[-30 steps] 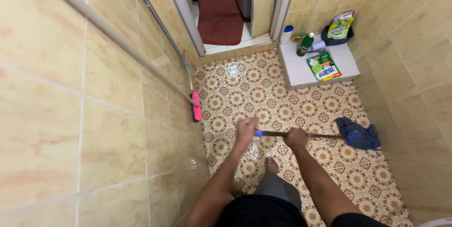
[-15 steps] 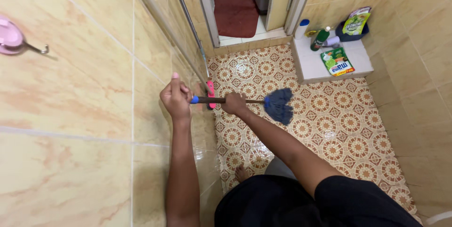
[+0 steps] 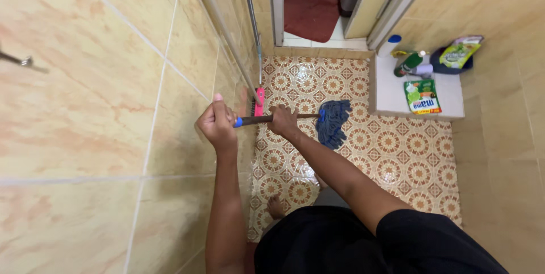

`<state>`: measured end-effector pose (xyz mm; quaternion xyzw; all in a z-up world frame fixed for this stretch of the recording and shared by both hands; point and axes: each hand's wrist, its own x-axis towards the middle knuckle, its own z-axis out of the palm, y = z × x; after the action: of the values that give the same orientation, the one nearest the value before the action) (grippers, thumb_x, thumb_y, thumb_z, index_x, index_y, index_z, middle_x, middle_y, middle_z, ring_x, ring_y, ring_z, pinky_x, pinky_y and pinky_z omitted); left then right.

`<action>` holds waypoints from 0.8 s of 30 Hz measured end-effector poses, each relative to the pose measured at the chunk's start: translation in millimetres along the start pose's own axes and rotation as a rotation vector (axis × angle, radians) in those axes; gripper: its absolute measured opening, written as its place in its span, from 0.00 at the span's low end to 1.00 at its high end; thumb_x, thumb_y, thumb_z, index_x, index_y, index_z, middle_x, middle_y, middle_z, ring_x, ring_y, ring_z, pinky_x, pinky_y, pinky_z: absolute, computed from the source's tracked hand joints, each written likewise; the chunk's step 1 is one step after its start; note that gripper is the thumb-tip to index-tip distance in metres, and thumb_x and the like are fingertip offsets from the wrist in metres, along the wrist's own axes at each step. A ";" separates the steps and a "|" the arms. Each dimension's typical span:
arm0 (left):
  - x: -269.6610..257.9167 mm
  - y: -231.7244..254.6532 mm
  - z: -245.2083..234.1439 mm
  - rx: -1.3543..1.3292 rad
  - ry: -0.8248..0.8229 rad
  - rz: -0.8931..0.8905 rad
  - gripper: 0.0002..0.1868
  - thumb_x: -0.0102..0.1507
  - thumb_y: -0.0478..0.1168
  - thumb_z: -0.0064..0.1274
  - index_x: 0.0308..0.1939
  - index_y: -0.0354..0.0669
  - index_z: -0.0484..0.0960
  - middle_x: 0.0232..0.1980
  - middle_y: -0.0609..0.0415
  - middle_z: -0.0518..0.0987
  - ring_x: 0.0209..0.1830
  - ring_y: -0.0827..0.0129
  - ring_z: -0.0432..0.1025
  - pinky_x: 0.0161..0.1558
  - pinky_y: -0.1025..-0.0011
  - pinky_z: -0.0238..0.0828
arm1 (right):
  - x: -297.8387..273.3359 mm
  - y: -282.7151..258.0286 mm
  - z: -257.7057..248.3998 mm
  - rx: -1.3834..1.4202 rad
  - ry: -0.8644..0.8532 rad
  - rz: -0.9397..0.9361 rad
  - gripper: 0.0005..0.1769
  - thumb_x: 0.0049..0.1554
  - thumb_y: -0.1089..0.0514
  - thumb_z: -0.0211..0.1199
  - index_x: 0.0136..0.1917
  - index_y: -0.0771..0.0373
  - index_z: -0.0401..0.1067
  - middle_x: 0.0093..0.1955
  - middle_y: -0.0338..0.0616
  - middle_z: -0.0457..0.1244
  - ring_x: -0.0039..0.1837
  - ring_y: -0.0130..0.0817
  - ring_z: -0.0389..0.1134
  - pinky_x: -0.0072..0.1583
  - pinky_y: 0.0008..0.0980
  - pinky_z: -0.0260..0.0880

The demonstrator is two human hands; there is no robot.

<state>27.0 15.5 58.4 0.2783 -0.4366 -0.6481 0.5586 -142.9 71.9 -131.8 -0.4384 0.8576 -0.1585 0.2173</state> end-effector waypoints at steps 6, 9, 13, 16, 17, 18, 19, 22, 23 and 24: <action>-34.8 -55.6 24.1 0.038 -0.017 0.153 0.23 0.71 0.34 0.50 0.19 0.40 0.67 0.20 0.59 0.66 0.18 0.77 0.58 0.22 0.73 0.53 | 6.5 55.3 -19.4 -0.127 -0.037 0.001 0.20 0.56 0.45 0.68 0.57 0.55 0.74 0.62 0.58 0.62 0.69 0.61 0.60 0.71 0.77 0.40; -57.3 -94.3 45.1 0.003 -0.009 -0.010 0.26 0.72 0.36 0.49 0.17 0.43 0.65 0.18 0.64 0.62 0.16 0.82 0.53 0.21 0.77 0.47 | 18.7 99.3 -32.9 -0.103 -0.150 0.110 0.13 0.59 0.45 0.63 0.50 0.52 0.79 0.56 0.48 0.67 0.70 0.49 0.64 0.79 0.74 0.37; -92.3 -152.3 77.6 0.076 -0.017 -0.123 0.27 0.72 0.37 0.54 0.17 0.44 0.65 0.20 0.67 0.63 0.19 0.84 0.54 0.23 0.76 0.46 | 38.5 180.4 -41.1 -0.235 -0.147 0.120 0.15 0.58 0.42 0.65 0.53 0.49 0.79 0.64 0.55 0.63 0.72 0.54 0.60 0.75 0.68 0.43; -120.4 -188.0 96.4 0.224 -0.028 -0.190 0.28 0.71 0.39 0.52 0.15 0.44 0.67 0.17 0.65 0.66 0.16 0.84 0.57 0.20 0.76 0.47 | 58.7 236.9 -47.9 -0.237 -0.189 0.127 0.18 0.60 0.41 0.61 0.56 0.50 0.78 0.64 0.55 0.64 0.75 0.52 0.58 0.77 0.68 0.41; -131.1 -201.5 103.0 0.247 -0.040 -0.174 0.27 0.71 0.39 0.53 0.15 0.44 0.67 0.17 0.65 0.66 0.17 0.84 0.56 0.20 0.76 0.47 | 59.0 254.4 -50.4 -0.305 -0.206 0.085 0.20 0.62 0.39 0.58 0.60 0.51 0.75 0.67 0.59 0.62 0.74 0.56 0.57 0.76 0.67 0.42; -141.6 -213.2 105.9 0.271 -0.052 -0.158 0.27 0.71 0.38 0.54 0.15 0.43 0.67 0.17 0.64 0.66 0.17 0.84 0.56 0.21 0.77 0.47 | 57.8 267.7 -51.9 -0.374 -0.222 0.043 0.22 0.64 0.38 0.55 0.63 0.52 0.73 0.69 0.63 0.60 0.74 0.60 0.57 0.75 0.67 0.44; -149.1 -221.8 104.0 0.272 -0.037 -0.148 0.27 0.71 0.38 0.54 0.15 0.43 0.67 0.17 0.64 0.66 0.17 0.84 0.56 0.21 0.77 0.47 | 58.0 274.0 -51.5 -0.379 -0.222 0.025 0.22 0.64 0.38 0.55 0.63 0.52 0.73 0.69 0.63 0.60 0.74 0.60 0.57 0.75 0.67 0.44; -167.0 -241.5 89.9 0.189 0.059 -0.287 0.24 0.69 0.36 0.54 0.16 0.40 0.73 0.16 0.61 0.69 0.15 0.82 0.59 0.19 0.77 0.51 | 52.8 277.8 -47.5 -0.437 -0.274 -0.020 0.26 0.63 0.36 0.53 0.65 0.52 0.71 0.73 0.61 0.56 0.78 0.60 0.51 0.76 0.67 0.40; -173.9 -243.7 77.5 0.128 0.045 -0.201 0.21 0.69 0.35 0.53 0.20 0.40 0.73 0.21 0.61 0.71 0.19 0.82 0.61 0.24 0.77 0.55 | 47.8 276.3 -43.2 -0.479 -0.281 -0.052 0.27 0.63 0.36 0.53 0.65 0.54 0.71 0.74 0.63 0.55 0.77 0.62 0.50 0.75 0.66 0.41; -182.9 -244.3 66.0 0.070 0.030 -0.114 0.18 0.69 0.34 0.51 0.23 0.41 0.73 0.25 0.60 0.73 0.23 0.82 0.63 0.28 0.77 0.58 | 40.4 273.3 -37.2 -0.520 -0.288 -0.084 0.28 0.63 0.35 0.54 0.65 0.55 0.70 0.74 0.65 0.54 0.77 0.64 0.50 0.74 0.65 0.42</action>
<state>-106.0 207.9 -148.5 0.3317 -0.4338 -0.6591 0.5171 -369.7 196.3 -235.7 -0.5325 0.8108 0.1216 0.2104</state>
